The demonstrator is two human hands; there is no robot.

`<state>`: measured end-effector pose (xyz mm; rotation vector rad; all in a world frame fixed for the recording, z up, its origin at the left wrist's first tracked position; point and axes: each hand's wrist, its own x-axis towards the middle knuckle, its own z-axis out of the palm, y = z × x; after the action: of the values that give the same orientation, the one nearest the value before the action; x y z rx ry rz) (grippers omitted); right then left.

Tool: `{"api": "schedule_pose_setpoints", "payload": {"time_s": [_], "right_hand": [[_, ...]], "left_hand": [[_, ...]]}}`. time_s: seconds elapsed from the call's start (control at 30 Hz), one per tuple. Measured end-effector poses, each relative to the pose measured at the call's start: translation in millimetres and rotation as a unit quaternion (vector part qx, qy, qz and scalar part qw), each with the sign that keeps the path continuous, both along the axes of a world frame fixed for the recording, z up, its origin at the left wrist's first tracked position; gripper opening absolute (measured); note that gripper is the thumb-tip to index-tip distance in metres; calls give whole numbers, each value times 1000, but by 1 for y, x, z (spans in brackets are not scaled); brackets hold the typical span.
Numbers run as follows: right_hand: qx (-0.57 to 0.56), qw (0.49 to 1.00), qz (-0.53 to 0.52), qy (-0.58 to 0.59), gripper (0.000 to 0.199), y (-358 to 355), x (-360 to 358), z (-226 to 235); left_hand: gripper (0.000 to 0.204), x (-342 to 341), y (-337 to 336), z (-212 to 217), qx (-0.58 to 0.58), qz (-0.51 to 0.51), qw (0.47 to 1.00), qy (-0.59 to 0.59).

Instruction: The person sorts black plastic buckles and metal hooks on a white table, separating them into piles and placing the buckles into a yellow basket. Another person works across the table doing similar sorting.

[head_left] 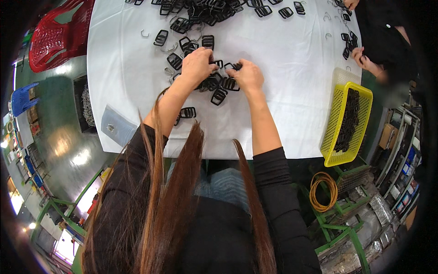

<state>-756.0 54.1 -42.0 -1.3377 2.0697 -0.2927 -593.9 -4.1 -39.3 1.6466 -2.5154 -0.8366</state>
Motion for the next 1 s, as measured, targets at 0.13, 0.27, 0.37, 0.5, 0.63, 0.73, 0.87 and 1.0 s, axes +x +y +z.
{"api": "schedule_pose_setpoints", "payload": {"time_s": [0.13,0.27,0.37,0.5,0.63,0.73,0.87,1.0], "right_hand": [[64,885,-93,-451,25,27,-43,17],[104,891,-40,-439,30,40,-48,14],[116,901,-4,-417,32,38,-40,10],[122,877,-35,-464,32,39,-41,13],[136,898,-58,-414,34,40,-38,12],[41,988,69,-129,34,34,-21,4],[-27,986,147,67,34,36,0,-5],[-6,991,119,62,33,46,-5,-5]], "left_hand": [[15,44,-10,19,389,171,856,293],[29,62,-1,27,520,162,644,537],[44,55,3,26,518,136,635,557],[30,46,2,25,516,136,543,648],[36,31,-5,21,459,202,684,530],[38,1,1,12,195,172,951,167],[38,-30,23,3,43,13,997,-54],[31,-13,9,2,189,95,965,158]]}}
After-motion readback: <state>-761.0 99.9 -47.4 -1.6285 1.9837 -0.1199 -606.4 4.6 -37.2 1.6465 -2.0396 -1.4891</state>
